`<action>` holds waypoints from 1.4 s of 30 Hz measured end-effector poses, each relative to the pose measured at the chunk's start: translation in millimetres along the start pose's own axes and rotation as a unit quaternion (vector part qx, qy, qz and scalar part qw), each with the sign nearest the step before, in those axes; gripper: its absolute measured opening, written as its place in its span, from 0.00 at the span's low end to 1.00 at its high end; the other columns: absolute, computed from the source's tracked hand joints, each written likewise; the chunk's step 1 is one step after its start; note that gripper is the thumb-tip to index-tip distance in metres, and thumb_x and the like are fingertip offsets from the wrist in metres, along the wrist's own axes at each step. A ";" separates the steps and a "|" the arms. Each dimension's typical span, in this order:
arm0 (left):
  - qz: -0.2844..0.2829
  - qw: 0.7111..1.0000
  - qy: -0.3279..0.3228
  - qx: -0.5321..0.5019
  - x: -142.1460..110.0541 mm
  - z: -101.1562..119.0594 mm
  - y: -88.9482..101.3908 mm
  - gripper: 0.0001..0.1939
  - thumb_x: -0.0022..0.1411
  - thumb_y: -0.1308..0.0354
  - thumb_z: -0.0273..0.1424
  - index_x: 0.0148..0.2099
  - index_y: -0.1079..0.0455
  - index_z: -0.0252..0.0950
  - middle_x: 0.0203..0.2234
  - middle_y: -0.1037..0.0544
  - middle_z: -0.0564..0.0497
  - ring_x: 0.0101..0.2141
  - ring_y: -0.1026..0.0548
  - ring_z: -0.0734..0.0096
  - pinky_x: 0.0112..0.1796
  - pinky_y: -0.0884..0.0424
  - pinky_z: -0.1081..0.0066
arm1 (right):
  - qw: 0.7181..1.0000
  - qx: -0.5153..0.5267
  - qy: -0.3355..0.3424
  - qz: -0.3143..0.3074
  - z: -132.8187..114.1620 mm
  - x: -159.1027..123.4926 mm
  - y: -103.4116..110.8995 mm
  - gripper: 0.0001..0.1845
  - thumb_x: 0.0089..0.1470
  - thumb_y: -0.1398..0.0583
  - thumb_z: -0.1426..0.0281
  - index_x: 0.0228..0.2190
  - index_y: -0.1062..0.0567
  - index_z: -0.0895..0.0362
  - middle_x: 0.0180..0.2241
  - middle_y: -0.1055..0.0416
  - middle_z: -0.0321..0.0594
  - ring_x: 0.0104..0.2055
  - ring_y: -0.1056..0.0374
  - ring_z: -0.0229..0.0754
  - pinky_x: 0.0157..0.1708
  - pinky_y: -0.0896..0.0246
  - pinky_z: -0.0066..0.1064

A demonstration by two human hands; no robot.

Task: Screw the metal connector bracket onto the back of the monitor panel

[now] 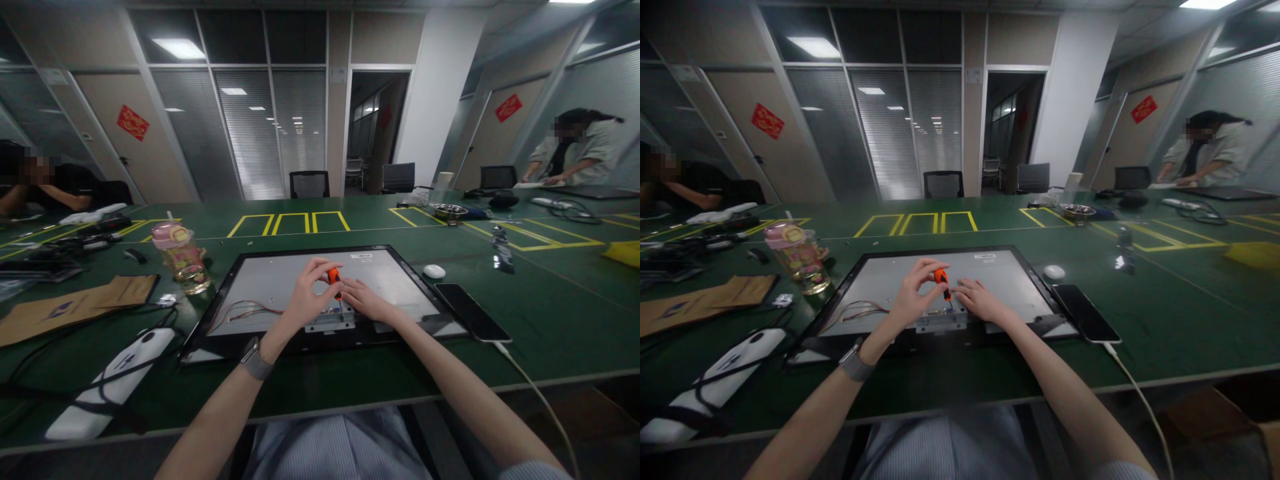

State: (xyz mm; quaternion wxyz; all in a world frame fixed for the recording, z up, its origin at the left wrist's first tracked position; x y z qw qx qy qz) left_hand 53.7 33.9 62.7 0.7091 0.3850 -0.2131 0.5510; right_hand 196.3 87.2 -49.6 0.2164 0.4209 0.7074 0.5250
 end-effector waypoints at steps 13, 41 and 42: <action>0.059 0.995 -0.031 0.077 -3.8 -1.3 4.5 0.11 0.58 0.38 0.33 0.43 0.27 0.35 0.33 0.31 0.50 0.34 0.29 0.72 0.35 0.28 0.72 | 1.000 0.011 -0.011 0.008 3.2 0.2 -0.8 0.25 0.65 0.57 0.60 0.57 0.35 0.53 0.63 0.43 0.49 0.66 0.51 0.51 0.62 0.60 0.54; 0.011 0.886 -0.271 0.377 -17.2 27.2 -7.1 0.15 0.65 0.47 0.33 0.52 0.33 0.32 0.32 0.24 0.43 0.35 0.26 0.62 0.37 0.29 0.64 | 1.000 0.003 -0.004 0.007 1.8 0.4 -1.2 0.23 0.65 0.57 0.62 0.53 0.31 0.53 0.63 0.45 0.48 0.67 0.52 0.50 0.63 0.62 0.54; 0.004 0.877 -0.284 0.387 -18.0 29.4 -9.2 0.16 0.65 0.48 0.32 0.53 0.34 0.31 0.34 0.24 0.42 0.36 0.26 0.61 0.37 0.29 0.63 | 1.000 0.001 -0.005 0.007 1.5 0.5 -1.1 0.23 0.65 0.57 0.62 0.53 0.30 0.53 0.64 0.45 0.48 0.67 0.52 0.49 0.63 0.62 0.54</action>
Point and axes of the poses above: each hand's wrist, its own x-axis towards the middle knuckle, its own y-axis out of the back of the hand, z = x × y, the point moved 7 cm from there along x, towards the middle knuckle
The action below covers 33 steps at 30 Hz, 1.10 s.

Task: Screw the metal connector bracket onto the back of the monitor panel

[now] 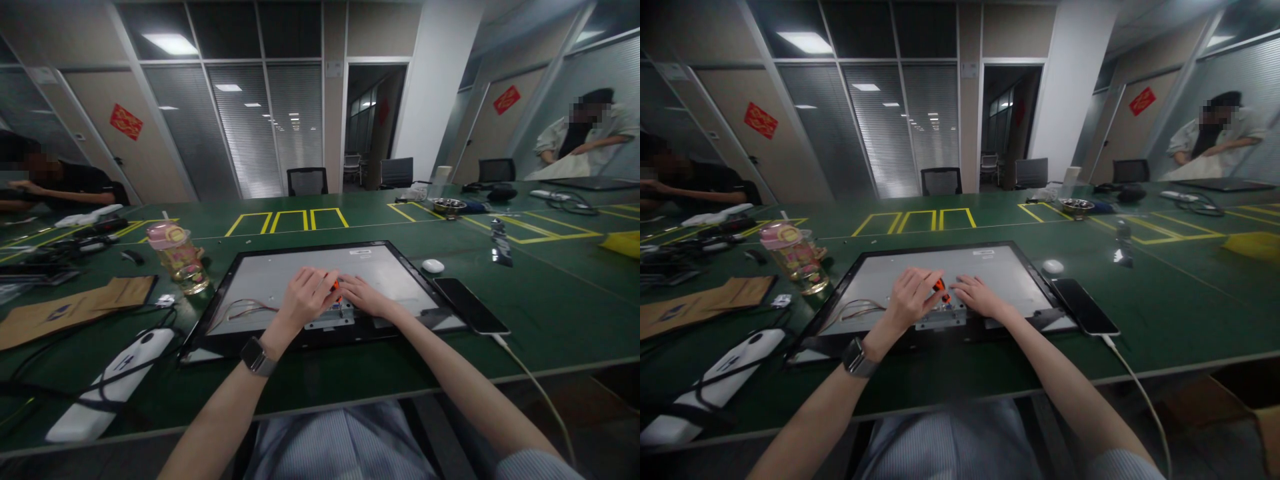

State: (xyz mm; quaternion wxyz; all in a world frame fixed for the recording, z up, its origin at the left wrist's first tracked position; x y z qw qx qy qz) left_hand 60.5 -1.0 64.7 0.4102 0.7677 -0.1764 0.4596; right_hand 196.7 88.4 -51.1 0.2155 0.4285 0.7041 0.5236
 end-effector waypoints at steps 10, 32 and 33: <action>0.001 0.999 -0.031 -0.018 0.0 11.7 -3.7 0.18 0.65 0.48 0.29 0.56 0.38 0.31 0.37 0.24 0.42 0.38 0.26 0.63 0.40 0.29 0.63 | 1.000 -0.005 -0.005 -0.003 0.4 0.2 -0.7 0.22 0.65 0.56 0.66 0.55 0.34 0.56 0.62 0.42 0.50 0.65 0.49 0.50 0.62 0.60 0.55; -0.020 0.970 0.131 -0.204 -2.8 -3.7 -11.5 0.17 0.67 0.55 0.28 0.56 0.37 0.33 0.48 0.28 0.39 0.49 0.30 0.60 0.50 0.32 0.59 | 1.000 0.006 0.000 0.000 1.2 0.1 -1.0 0.23 0.65 0.58 0.63 0.56 0.34 0.52 0.63 0.44 0.47 0.66 0.50 0.49 0.62 0.62 0.55; -0.023 0.959 0.146 -0.240 -1.7 -3.8 -12.7 0.17 0.68 0.56 0.27 0.57 0.38 0.33 0.49 0.29 0.39 0.51 0.31 0.61 0.51 0.33 0.59 | 1.000 0.007 0.001 -0.003 1.0 0.1 -1.0 0.23 0.65 0.58 0.63 0.55 0.34 0.52 0.63 0.45 0.47 0.66 0.51 0.49 0.62 0.62 0.55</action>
Point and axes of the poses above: each hand's wrist, its own x-axis towards the middle knuckle, its own y-axis out of the back of the hand, z = x × y, the point moved 7 cm from there along x, towards the middle knuckle
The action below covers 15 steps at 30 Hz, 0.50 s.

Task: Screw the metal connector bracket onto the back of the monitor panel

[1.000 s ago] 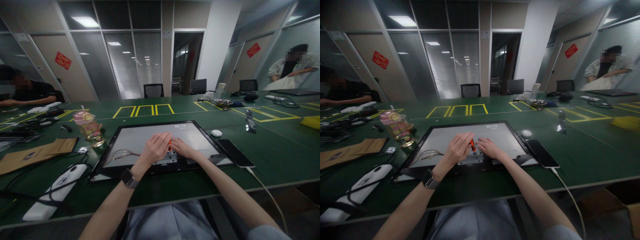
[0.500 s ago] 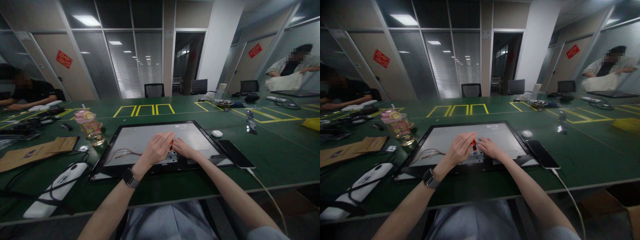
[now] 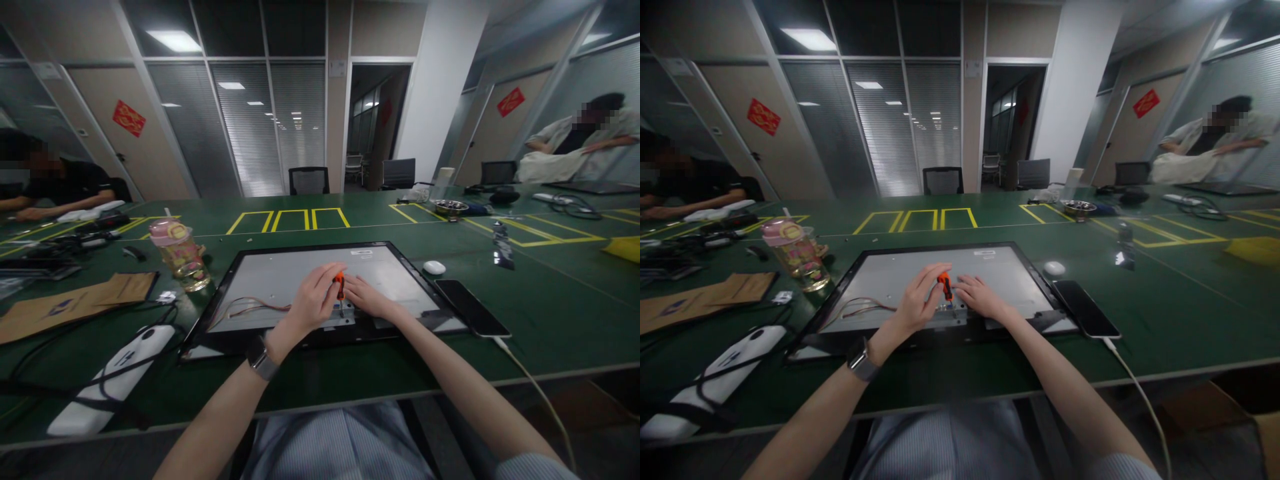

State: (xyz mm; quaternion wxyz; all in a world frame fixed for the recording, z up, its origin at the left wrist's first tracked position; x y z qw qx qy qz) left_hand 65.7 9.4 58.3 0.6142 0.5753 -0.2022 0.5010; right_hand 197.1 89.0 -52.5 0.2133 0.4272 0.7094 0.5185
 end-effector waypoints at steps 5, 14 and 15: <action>0.039 0.976 0.121 -0.175 1.9 -15.7 -4.3 0.14 0.67 0.51 0.29 0.53 0.32 0.36 0.43 0.27 0.43 0.44 0.27 0.67 0.45 0.29 0.65 | 1.000 -0.007 0.003 -0.007 0.4 0.6 -0.4 0.22 0.65 0.57 0.63 0.54 0.32 0.52 0.63 0.44 0.46 0.66 0.51 0.50 0.62 0.61 0.56; 0.051 0.896 0.250 -0.364 -6.2 -48.8 -20.5 0.16 0.65 0.49 0.37 0.51 0.32 0.36 0.43 0.25 0.44 0.42 0.25 0.66 0.44 0.28 0.66 | 1.000 -0.001 0.000 -0.003 -0.3 -0.5 1.5 0.24 0.66 0.59 0.61 0.56 0.34 0.51 0.63 0.44 0.45 0.66 0.52 0.49 0.63 0.62 0.54; 0.049 0.891 0.246 -0.379 -5.8 -47.7 -21.1 0.16 0.66 0.50 0.37 0.52 0.32 0.36 0.45 0.26 0.43 0.43 0.24 0.65 0.45 0.28 0.64 | 1.000 -0.001 0.002 -0.004 -0.7 -0.5 1.7 0.24 0.66 0.58 0.60 0.56 0.34 0.51 0.63 0.45 0.45 0.66 0.52 0.49 0.63 0.62 0.54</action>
Point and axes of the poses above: each hand's wrist, its own x-axis towards the middle knuckle, its own y-axis out of the back of the hand, z = x × y, the point moved 7 cm from there along x, towards the middle knuckle
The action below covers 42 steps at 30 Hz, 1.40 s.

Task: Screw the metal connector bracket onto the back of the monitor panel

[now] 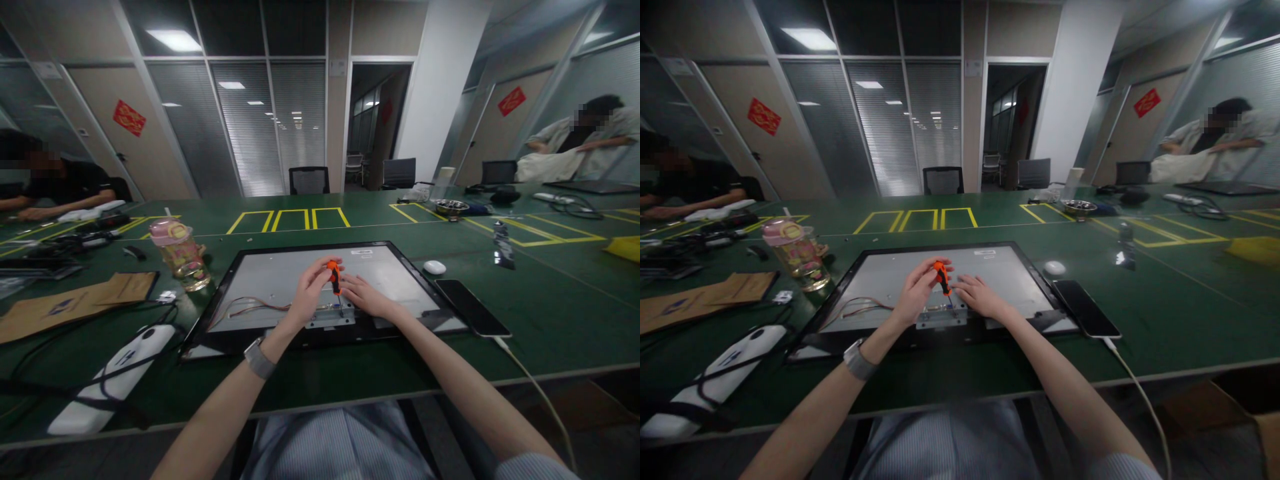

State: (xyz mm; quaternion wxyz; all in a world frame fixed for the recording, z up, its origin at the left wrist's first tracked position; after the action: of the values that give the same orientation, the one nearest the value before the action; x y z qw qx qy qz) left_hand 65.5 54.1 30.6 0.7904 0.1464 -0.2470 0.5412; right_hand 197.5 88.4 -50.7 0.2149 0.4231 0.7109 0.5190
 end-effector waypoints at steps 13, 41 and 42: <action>-0.045 0.740 -0.379 0.553 -26.7 59.3 -26.1 0.17 0.65 0.48 0.31 0.55 0.33 0.32 0.37 0.24 0.40 0.39 0.24 0.60 0.41 0.27 0.62 | 1.000 -0.012 -0.006 0.006 1.3 0.6 -1.3 0.23 0.65 0.57 0.63 0.56 0.34 0.52 0.64 0.46 0.46 0.66 0.52 0.49 0.63 0.61 0.54; -0.090 0.828 -0.264 0.486 -18.0 41.0 -25.2 0.23 0.68 0.52 0.29 0.63 0.46 0.37 0.49 0.30 0.41 0.50 0.29 0.62 0.49 0.29 0.63 | 0.999 -0.014 0.010 0.034 8.5 1.6 -5.5 0.21 0.65 0.56 0.63 0.53 0.32 0.53 0.62 0.43 0.47 0.65 0.50 0.51 0.62 0.58 0.54; -0.096 0.824 -0.267 0.491 -18.4 41.1 -26.2 0.24 0.67 0.52 0.29 0.64 0.47 0.36 0.50 0.30 0.40 0.50 0.29 0.61 0.49 0.29 0.62 | 0.999 -0.015 0.011 0.035 8.5 1.6 -5.5 0.21 0.65 0.56 0.63 0.53 0.31 0.53 0.62 0.43 0.47 0.65 0.50 0.51 0.62 0.58 0.54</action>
State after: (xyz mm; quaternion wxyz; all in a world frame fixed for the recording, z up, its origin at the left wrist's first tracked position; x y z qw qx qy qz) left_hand 74.9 9.5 55.8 0.5649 0.6768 -0.1343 0.4525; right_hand 200.9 93.8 -58.7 0.1947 0.4392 0.6902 0.5411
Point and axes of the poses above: each hand's wrist, its own x-axis towards the middle knuckle, its own y-axis out of the back of the hand, z = x × y, the point moved 7 cm from there along x, towards the middle knuckle
